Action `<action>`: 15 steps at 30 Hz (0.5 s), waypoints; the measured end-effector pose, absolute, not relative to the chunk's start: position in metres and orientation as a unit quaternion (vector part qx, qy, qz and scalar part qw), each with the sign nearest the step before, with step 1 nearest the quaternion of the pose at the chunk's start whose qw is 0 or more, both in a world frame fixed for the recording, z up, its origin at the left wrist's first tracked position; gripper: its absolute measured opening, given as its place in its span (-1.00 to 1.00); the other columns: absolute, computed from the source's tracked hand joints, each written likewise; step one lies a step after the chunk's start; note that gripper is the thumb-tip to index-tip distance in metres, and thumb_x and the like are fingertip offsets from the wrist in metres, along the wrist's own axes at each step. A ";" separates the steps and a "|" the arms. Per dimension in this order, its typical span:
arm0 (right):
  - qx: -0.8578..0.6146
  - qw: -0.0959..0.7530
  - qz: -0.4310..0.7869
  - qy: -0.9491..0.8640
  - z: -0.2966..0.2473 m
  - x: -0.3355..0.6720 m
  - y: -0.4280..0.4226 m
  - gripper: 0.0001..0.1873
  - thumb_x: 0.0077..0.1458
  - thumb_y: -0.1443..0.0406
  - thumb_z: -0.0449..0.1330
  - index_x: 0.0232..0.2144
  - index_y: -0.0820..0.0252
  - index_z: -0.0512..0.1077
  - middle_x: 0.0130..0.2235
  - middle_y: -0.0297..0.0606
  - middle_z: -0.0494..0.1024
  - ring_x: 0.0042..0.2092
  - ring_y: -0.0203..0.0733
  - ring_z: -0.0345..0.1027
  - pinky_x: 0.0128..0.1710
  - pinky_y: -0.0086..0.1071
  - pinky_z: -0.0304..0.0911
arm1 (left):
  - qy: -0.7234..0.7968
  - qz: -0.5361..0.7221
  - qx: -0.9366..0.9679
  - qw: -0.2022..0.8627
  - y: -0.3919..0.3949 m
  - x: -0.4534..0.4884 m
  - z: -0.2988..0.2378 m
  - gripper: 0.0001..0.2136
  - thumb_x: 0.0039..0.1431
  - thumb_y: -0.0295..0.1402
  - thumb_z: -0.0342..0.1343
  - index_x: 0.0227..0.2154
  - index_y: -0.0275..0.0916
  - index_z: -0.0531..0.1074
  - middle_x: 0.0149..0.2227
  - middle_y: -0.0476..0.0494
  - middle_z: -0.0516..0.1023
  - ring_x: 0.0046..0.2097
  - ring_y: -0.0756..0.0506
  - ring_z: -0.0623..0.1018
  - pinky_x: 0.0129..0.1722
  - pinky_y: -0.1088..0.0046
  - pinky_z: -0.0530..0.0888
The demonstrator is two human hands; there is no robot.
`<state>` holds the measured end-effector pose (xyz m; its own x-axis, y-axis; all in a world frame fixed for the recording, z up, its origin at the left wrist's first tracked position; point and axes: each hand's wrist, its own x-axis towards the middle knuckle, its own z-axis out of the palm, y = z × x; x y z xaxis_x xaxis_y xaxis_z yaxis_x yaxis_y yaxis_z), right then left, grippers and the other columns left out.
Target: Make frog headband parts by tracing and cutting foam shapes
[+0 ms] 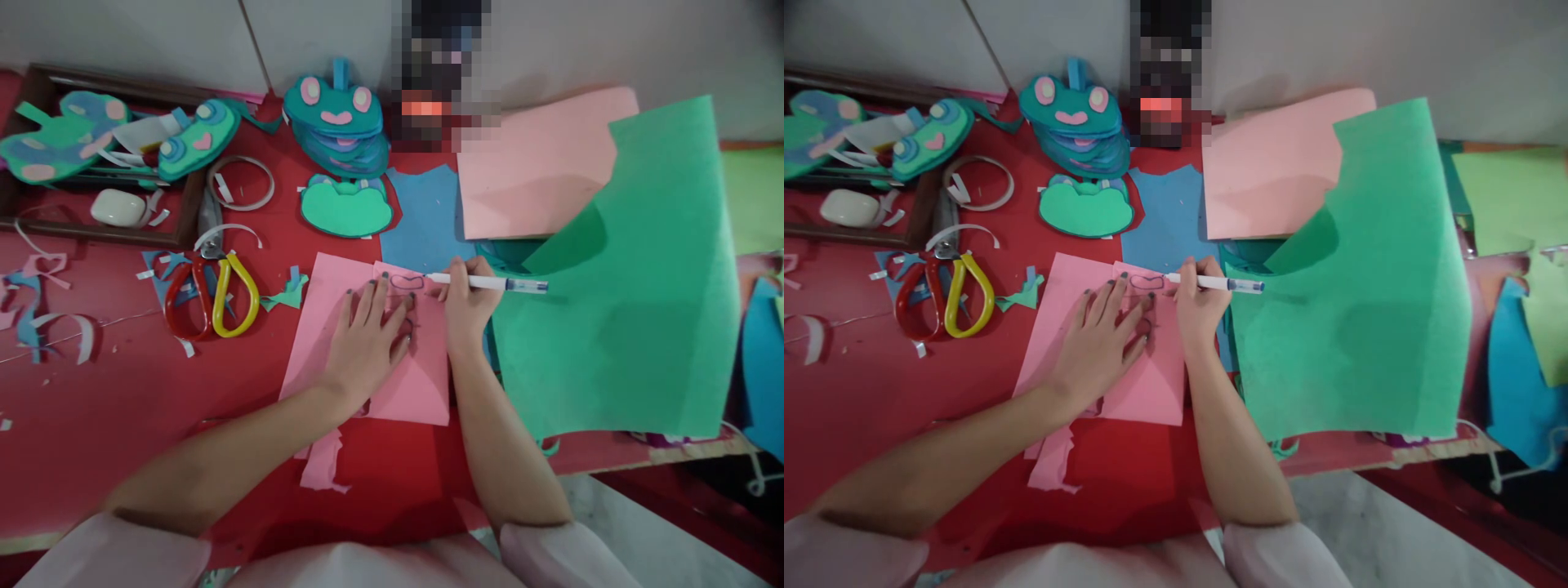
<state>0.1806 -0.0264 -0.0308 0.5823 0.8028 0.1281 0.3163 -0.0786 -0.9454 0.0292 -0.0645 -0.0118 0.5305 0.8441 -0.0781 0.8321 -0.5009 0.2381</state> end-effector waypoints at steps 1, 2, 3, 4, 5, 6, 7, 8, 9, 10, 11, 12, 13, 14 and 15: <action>-0.697 0.541 0.224 -0.413 -0.030 0.180 -0.026 -0.68 0.14 0.25 0.07 -0.62 0.11 0.15 -0.73 -0.53 0.23 -0.67 -0.35 0.24 -0.62 -0.46 0.16 | 0.484 0.025 0.866 0.125 -0.065 0.029 -0.012 -0.53 0.33 -0.21 -0.21 0.27 -0.14 0.12 0.36 -0.33 -0.02 0.35 -0.30 0.08 0.27 -0.01 0.08; -0.693 0.535 0.227 -0.428 -0.030 0.180 -0.026 -0.67 0.13 0.25 0.08 -0.63 0.11 0.15 -0.74 -0.52 0.24 -0.67 -0.35 0.24 -0.62 -0.46 0.16 | 0.483 0.026 0.866 0.125 -0.065 0.029 -0.011 -0.53 0.33 -0.22 -0.22 0.27 -0.14 0.12 0.36 -0.33 -0.02 0.35 -0.30 0.08 0.27 0.00 0.08; -0.689 0.529 0.229 -0.440 -0.029 0.179 -0.026 -0.67 0.13 0.26 0.08 -0.64 0.11 0.14 -0.74 -0.52 0.24 -0.68 -0.36 0.22 -0.62 -0.46 0.15 | 0.483 0.027 0.866 0.125 -0.065 0.029 -0.011 -0.53 0.33 -0.22 -0.22 0.27 -0.13 0.12 0.36 -0.33 -0.02 0.35 -0.29 0.07 0.27 0.00 0.07; -0.686 0.525 0.229 -0.449 -0.028 0.178 -0.026 -0.66 0.13 0.26 0.08 -0.65 0.11 0.13 -0.75 -0.52 0.24 -0.68 -0.37 0.21 -0.61 -0.45 0.14 | 0.483 0.027 0.866 0.125 -0.064 0.029 -0.011 -0.53 0.33 -0.22 -0.22 0.27 -0.13 0.11 0.36 -0.32 -0.02 0.35 -0.29 0.07 0.27 0.00 0.07; -0.685 0.522 0.228 -0.454 -0.027 0.178 -0.025 -0.65 0.13 0.27 0.08 -0.66 0.11 0.13 -0.75 -0.52 0.24 -0.69 -0.37 0.20 -0.61 -0.45 0.14 | 0.483 0.027 0.866 0.124 -0.064 0.029 -0.011 -0.53 0.33 -0.22 -0.21 0.27 -0.13 0.11 0.36 -0.31 -0.02 0.35 -0.29 0.08 0.28 0.00 0.07; -0.685 0.520 0.227 -0.456 -0.027 0.177 -0.025 -0.65 0.13 0.27 0.08 -0.66 0.11 0.12 -0.75 -0.52 0.23 -0.68 -0.37 0.19 -0.60 -0.45 0.14 | 0.484 0.027 0.866 0.124 -0.064 0.029 -0.011 -0.53 0.33 -0.22 -0.21 0.27 -0.13 0.11 0.36 -0.31 -0.02 0.35 -0.29 0.08 0.28 0.00 0.07; -0.686 0.518 0.226 -0.458 -0.026 0.177 -0.025 -0.64 0.13 0.27 0.08 -0.66 0.11 0.12 -0.76 -0.53 0.22 -0.68 -0.37 0.19 -0.60 -0.45 0.14 | 0.484 0.027 0.866 0.123 -0.064 0.029 -0.011 -0.53 0.33 -0.22 -0.21 0.27 -0.14 0.11 0.36 -0.30 -0.02 0.35 -0.29 0.07 0.28 0.00 0.06; -0.687 0.515 0.226 -0.460 -0.026 0.176 -0.025 -0.64 0.13 0.27 0.08 -0.67 0.11 0.12 -0.76 -0.53 0.21 -0.68 -0.36 0.19 -0.60 -0.45 0.14 | 0.484 0.027 0.866 0.124 -0.064 0.029 -0.011 -0.53 0.33 -0.22 -0.20 0.27 -0.14 0.11 0.36 -0.29 -0.02 0.35 -0.29 0.07 0.28 0.00 0.06; -0.687 0.513 0.226 -0.463 -0.026 0.176 -0.025 -0.63 0.13 0.27 0.09 -0.67 0.11 0.12 -0.76 -0.52 0.21 -0.67 -0.36 0.19 -0.60 -0.44 0.13 | 0.483 0.027 0.866 0.124 -0.064 0.029 -0.011 -0.52 0.33 -0.22 -0.20 0.27 -0.14 0.11 0.36 -0.29 -0.02 0.35 -0.29 0.07 0.28 0.00 0.07; -0.687 0.510 0.225 -0.466 -0.026 0.176 -0.025 -0.63 0.13 0.26 0.09 -0.67 0.10 0.12 -0.76 -0.52 0.21 -0.67 -0.35 0.19 -0.60 -0.44 0.13 | 0.483 0.027 0.866 0.124 -0.064 0.029 -0.011 -0.52 0.33 -0.21 -0.20 0.27 -0.14 0.11 0.36 -0.29 -0.02 0.35 -0.29 0.07 0.27 0.00 0.07; -0.687 0.506 0.225 -0.471 -0.026 0.176 -0.025 -0.63 0.13 0.26 0.09 -0.67 0.10 0.12 -0.76 -0.52 0.21 -0.67 -0.35 0.18 -0.60 -0.43 0.13 | 0.483 0.027 0.867 0.125 -0.064 0.029 -0.011 -0.52 0.33 -0.21 -0.20 0.27 -0.14 0.11 0.36 -0.29 -0.02 0.35 -0.30 0.07 0.27 0.00 0.07; -0.687 0.502 0.224 -0.475 -0.027 0.176 -0.025 -0.63 0.13 0.26 0.09 -0.67 0.10 0.12 -0.76 -0.52 0.21 -0.67 -0.35 0.18 -0.60 -0.43 0.12 | 0.482 0.027 0.867 0.125 -0.064 0.029 -0.011 -0.52 0.33 -0.21 -0.20 0.28 -0.13 0.11 0.36 -0.29 -0.02 0.35 -0.30 0.07 0.27 0.00 0.08; -0.687 0.498 0.222 -0.480 -0.026 0.176 -0.025 -0.64 0.13 0.26 0.09 -0.67 0.10 0.13 -0.75 -0.51 0.22 -0.67 -0.35 0.18 -0.59 -0.42 0.13 | 0.482 0.028 0.867 0.124 -0.064 0.029 -0.012 -0.52 0.33 -0.21 -0.20 0.28 -0.13 0.11 0.36 -0.29 -0.02 0.35 -0.30 0.07 0.27 0.00 0.08; -0.688 0.495 0.219 -0.484 -0.026 0.176 -0.025 -0.64 0.13 0.26 0.10 -0.67 0.10 0.13 -0.75 -0.51 0.23 -0.67 -0.35 0.18 -0.59 -0.42 0.13 | 0.482 0.028 0.867 0.123 -0.064 0.029 -0.012 -0.52 0.33 -0.21 -0.21 0.28 -0.13 0.10 0.36 -0.29 -0.01 0.35 -0.30 0.07 0.27 0.00 0.08; -0.689 0.494 0.215 -0.485 -0.026 0.177 -0.025 -0.64 0.12 0.27 0.10 -0.67 0.10 0.13 -0.75 -0.50 0.23 -0.66 -0.35 0.18 -0.58 -0.42 0.13 | 0.482 0.028 0.867 0.123 -0.064 0.029 -0.012 -0.52 0.33 -0.21 -0.21 0.28 -0.13 0.10 0.36 -0.29 -0.01 0.35 -0.30 0.07 0.27 0.00 0.08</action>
<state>0.1766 -0.0255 -0.0263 0.4367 0.8808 0.1830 0.4564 -0.0416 -0.8888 0.0287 -0.0642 -0.0117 0.5329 0.8433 -0.0689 0.8294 -0.5045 0.2399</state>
